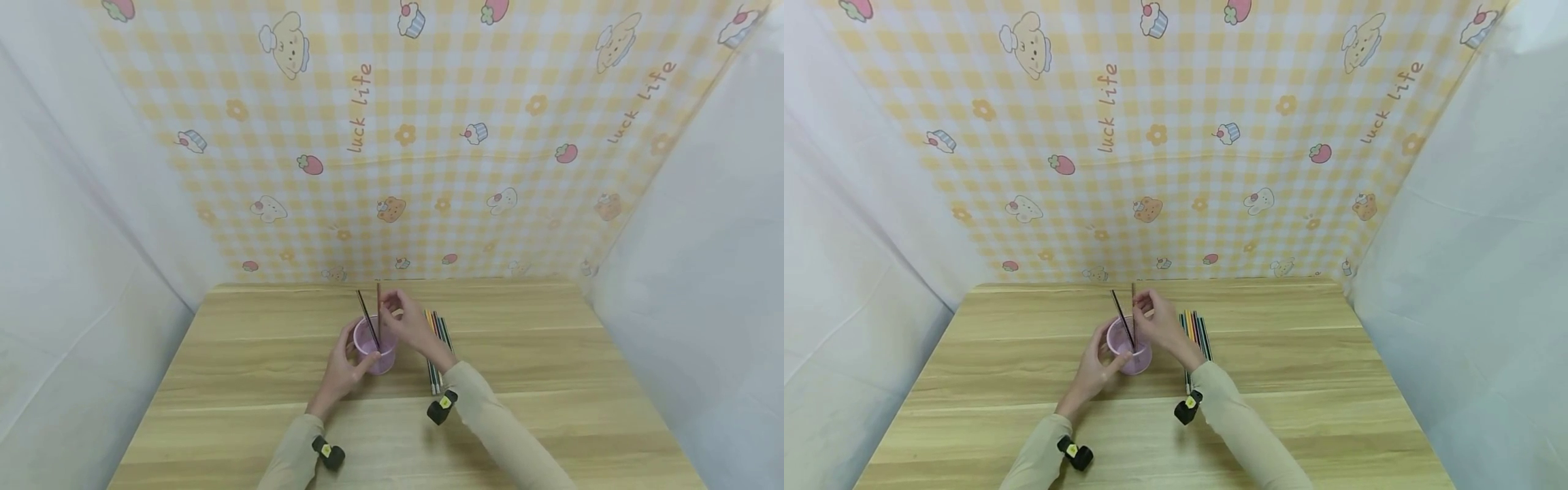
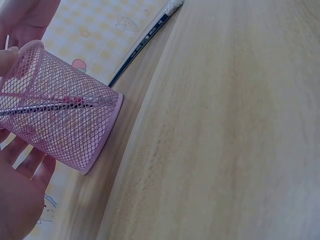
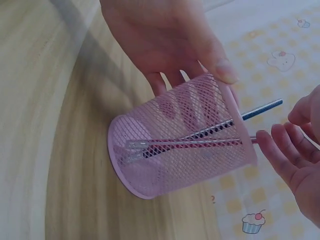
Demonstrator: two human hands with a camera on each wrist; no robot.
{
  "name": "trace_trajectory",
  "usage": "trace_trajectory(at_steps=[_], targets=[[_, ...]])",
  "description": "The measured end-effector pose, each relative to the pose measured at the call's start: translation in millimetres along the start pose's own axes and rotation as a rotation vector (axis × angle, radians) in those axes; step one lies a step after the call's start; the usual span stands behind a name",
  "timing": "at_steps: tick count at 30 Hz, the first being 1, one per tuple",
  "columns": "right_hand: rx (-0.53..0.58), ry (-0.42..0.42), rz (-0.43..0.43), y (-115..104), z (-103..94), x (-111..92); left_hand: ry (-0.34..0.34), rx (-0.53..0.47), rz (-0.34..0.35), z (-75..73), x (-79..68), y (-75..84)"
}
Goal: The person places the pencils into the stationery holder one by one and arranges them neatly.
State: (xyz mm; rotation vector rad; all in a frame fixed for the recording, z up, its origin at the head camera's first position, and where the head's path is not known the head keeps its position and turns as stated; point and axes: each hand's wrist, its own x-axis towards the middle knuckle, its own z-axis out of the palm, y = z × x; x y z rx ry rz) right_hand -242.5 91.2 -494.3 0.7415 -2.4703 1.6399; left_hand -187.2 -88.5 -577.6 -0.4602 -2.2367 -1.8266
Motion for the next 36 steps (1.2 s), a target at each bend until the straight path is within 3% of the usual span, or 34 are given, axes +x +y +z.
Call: trace_trajectory(at_steps=[11,14,21,26,31,36], targets=[[-0.031,0.077,0.049,13,-38.8,8,-0.012,-0.048,-0.014,-0.1,2.3,8.8],[-0.052,0.114,0.057,16,-53.5,8,-0.018,-0.049,-0.002,0.5,3.6,2.6],[-0.062,0.175,0.071,21,-79.2,8,-0.019,-0.023,0.002,-2.2,-1.9,4.5],[-0.078,0.229,0.071,21,-89.6,7,-0.033,-0.017,-0.006,-3.4,-3.3,3.8],[-0.122,0.228,0.074,17,-95.2,5,-0.025,-0.021,-0.005,-5.0,-3.5,3.7],[-0.128,0.227,0.104,32,-102.9,-2,-0.019,-0.023,-0.002,-2.1,-2.9,0.7]])
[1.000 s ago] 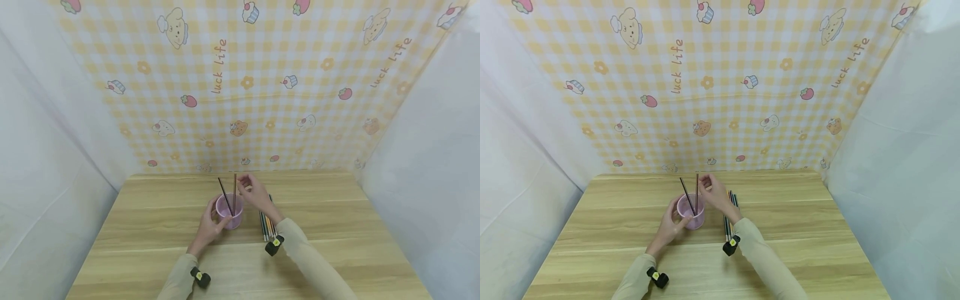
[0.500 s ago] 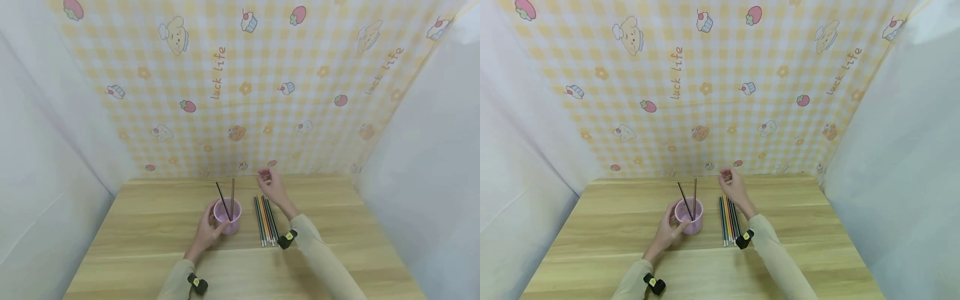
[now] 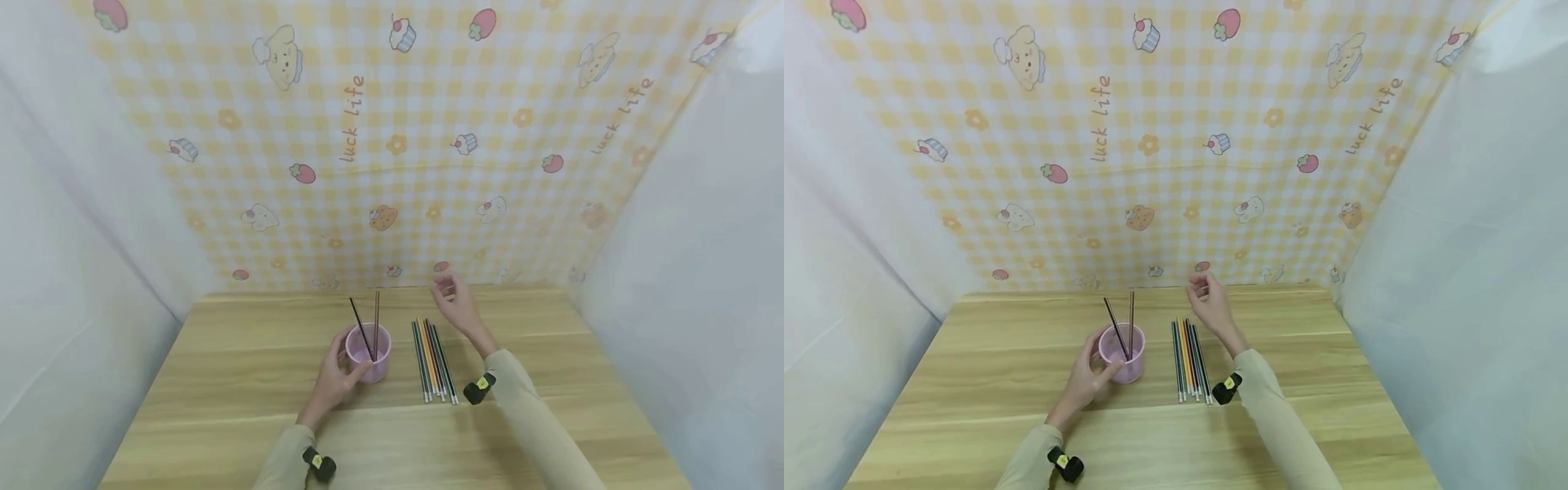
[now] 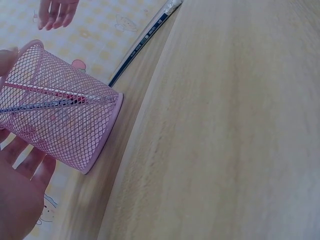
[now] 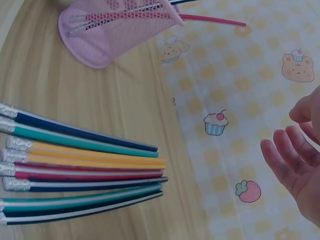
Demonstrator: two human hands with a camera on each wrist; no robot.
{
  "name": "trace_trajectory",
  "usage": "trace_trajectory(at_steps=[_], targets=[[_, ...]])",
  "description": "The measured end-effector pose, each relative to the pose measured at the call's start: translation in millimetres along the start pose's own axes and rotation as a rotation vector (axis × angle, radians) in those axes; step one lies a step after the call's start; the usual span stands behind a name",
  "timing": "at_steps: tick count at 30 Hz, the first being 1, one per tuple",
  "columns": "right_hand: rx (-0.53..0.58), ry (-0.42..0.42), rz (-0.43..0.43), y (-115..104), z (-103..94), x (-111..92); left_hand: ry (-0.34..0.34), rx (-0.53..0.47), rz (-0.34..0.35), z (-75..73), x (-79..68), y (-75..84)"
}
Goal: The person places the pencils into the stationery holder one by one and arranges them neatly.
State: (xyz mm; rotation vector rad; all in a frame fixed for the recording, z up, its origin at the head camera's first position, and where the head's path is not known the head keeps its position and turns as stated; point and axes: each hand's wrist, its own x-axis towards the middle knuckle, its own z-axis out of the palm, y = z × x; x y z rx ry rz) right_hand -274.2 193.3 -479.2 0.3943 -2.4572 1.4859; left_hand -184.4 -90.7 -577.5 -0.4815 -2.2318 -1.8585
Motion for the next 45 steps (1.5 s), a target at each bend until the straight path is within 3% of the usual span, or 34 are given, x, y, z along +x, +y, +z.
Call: trace_trajectory(at_steps=[5,12,15,21,29,45], targets=[[-0.015,-0.026,0.044,17,-5.8,-10,-0.026,0.01,0.018,4.4,-2.4,2.2],[-0.073,-0.064,0.025,36,-0.7,-24,-0.022,-0.03,0.021,0.3,-5.0,32.5],[-0.065,-0.076,0.047,41,4.5,-27,-0.007,-0.031,0.018,-2.8,-4.5,38.4],[-0.062,-0.096,0.151,55,8.1,-38,-0.009,-0.014,0.016,-1.6,-5.3,38.7],[-0.048,-0.108,0.108,71,7.3,-48,0.007,0.023,0.022,-1.6,-4.5,41.6],[-0.042,-0.207,0.203,89,5.8,-60,-0.014,0.016,-0.002,-1.5,-2.3,40.9]])
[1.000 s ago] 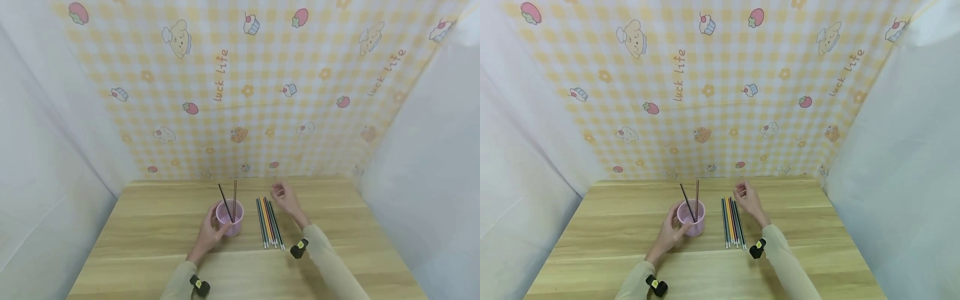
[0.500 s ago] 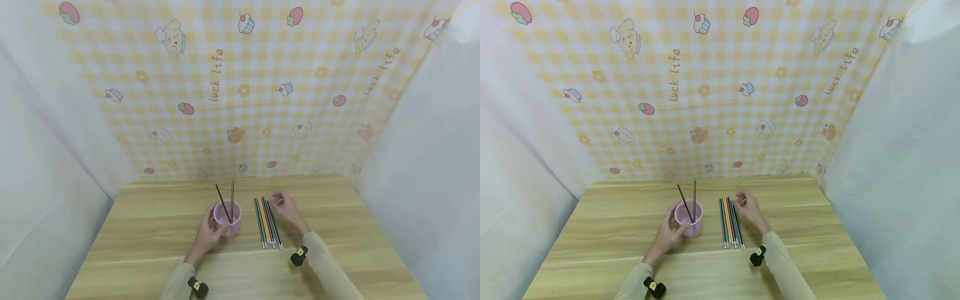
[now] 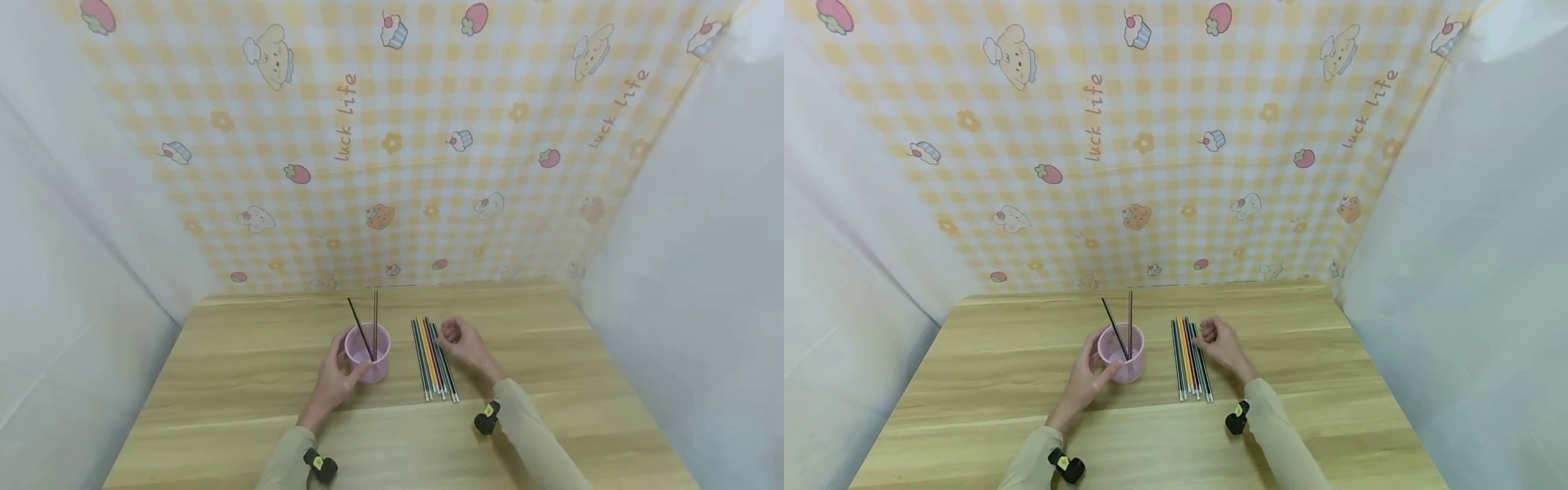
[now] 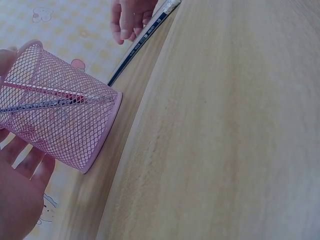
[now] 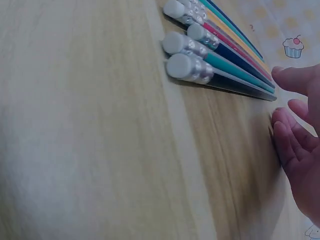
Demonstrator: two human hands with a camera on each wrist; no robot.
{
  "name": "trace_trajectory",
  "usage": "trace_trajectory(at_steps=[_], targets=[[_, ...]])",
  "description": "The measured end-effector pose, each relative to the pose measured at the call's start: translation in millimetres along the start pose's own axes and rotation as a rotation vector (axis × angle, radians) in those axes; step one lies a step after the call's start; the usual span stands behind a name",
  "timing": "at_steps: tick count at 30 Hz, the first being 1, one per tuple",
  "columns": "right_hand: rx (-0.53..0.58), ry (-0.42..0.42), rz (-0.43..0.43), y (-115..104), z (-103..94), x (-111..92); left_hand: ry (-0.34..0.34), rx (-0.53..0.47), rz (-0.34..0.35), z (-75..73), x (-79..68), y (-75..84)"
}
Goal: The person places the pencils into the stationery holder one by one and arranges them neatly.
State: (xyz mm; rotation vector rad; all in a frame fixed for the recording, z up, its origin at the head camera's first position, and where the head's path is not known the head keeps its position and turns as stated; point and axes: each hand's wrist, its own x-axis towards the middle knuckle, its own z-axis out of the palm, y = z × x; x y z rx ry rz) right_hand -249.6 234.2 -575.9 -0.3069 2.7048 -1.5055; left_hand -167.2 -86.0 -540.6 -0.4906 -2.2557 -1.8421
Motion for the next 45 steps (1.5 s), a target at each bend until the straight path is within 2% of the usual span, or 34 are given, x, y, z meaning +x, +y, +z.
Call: trace_trajectory(at_steps=[6,13,17,29,37,45], targets=[[-0.022,0.03,0.001,5,5.3,3,-0.004,-0.002,0.009,-1.7,2.6,-1.9],[-0.061,0.052,-0.028,7,6.4,7,0.02,0.0,0.023,2.5,5.7,-31.8],[-0.078,0.053,-0.04,9,6.0,9,0.029,0.008,0.023,2.1,7.2,-39.7],[-0.091,0.057,-0.063,10,8.1,7,0.02,0.024,0.018,0.3,5.1,-39.9],[-0.117,0.024,-0.016,8,5.7,8,0.012,0.005,0.036,1.5,4.4,-40.9],[-0.213,0.006,0.005,-3,3.1,8,0.021,0.004,0.03,2.5,4.2,-42.0]])
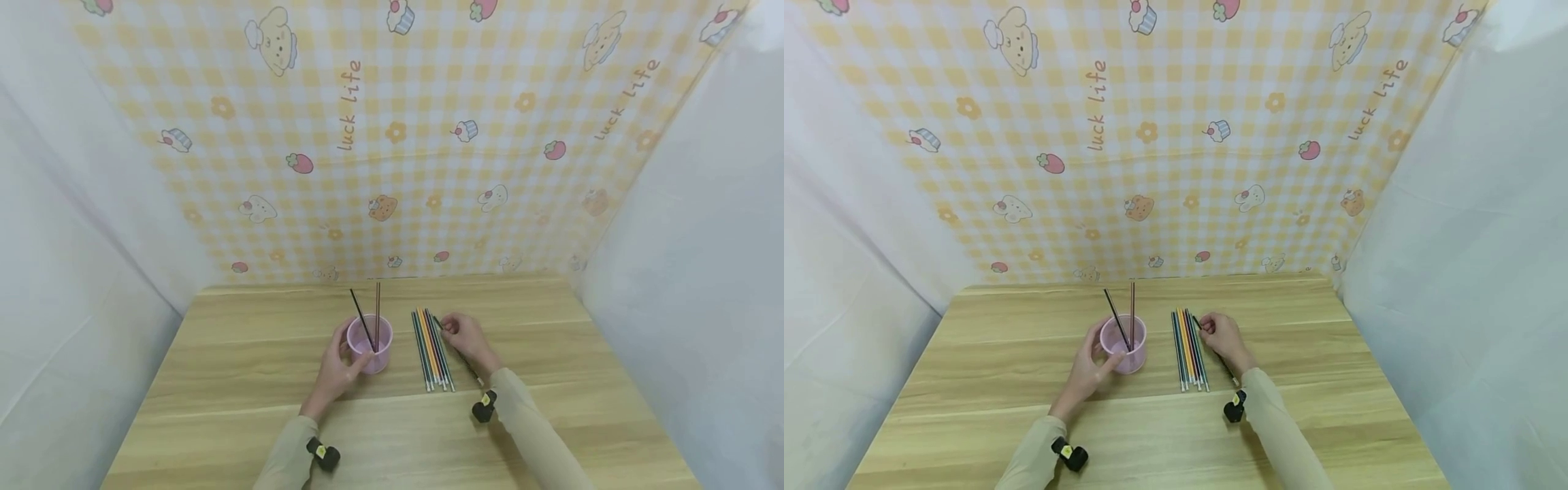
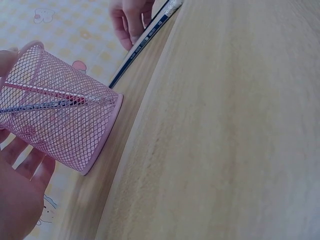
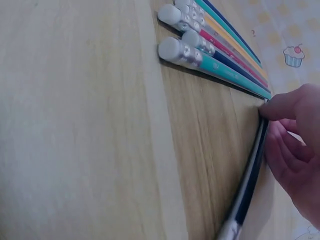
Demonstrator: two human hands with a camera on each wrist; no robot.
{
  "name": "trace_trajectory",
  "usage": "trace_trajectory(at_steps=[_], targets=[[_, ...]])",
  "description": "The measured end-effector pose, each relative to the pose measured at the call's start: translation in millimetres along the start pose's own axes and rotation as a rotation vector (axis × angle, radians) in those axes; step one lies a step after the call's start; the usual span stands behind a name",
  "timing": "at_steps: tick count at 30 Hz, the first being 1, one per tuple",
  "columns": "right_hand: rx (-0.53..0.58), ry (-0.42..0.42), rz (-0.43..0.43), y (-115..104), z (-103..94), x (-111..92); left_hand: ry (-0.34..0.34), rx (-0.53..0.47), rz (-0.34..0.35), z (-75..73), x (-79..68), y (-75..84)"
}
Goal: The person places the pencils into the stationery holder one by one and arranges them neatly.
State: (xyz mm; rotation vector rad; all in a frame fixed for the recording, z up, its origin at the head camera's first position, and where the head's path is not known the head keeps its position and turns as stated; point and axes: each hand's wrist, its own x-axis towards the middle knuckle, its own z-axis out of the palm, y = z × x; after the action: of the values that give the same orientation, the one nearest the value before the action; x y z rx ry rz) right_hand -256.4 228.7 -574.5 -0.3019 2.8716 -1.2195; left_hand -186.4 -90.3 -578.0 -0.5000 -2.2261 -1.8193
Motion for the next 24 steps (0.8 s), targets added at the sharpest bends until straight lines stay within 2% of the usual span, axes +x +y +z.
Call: trace_trajectory(at_steps=[6,8,13,16,21,24], targets=[[-0.075,0.01,0.008,-11,-0.5,-1,-0.005,-0.006,-0.012,-0.8,0.2,1.9],[-0.086,0.015,0.01,-11,0.2,-1,-0.009,-0.016,-0.01,-1.8,0.1,12.6],[-0.022,0.033,0.025,-9,0.8,0,0.003,-0.025,-0.022,0.1,0.5,14.6],[0.034,0.043,0.031,-9,-0.2,0,0.012,-0.018,-0.009,1.0,-0.3,4.0],[0.15,0.056,0.032,-19,-6.0,-1,0.01,-0.024,0.009,0.1,-0.2,1.7],[0.187,0.057,0.031,-25,-9.8,-1,0.007,-0.016,-0.006,0.6,0.4,1.0]])
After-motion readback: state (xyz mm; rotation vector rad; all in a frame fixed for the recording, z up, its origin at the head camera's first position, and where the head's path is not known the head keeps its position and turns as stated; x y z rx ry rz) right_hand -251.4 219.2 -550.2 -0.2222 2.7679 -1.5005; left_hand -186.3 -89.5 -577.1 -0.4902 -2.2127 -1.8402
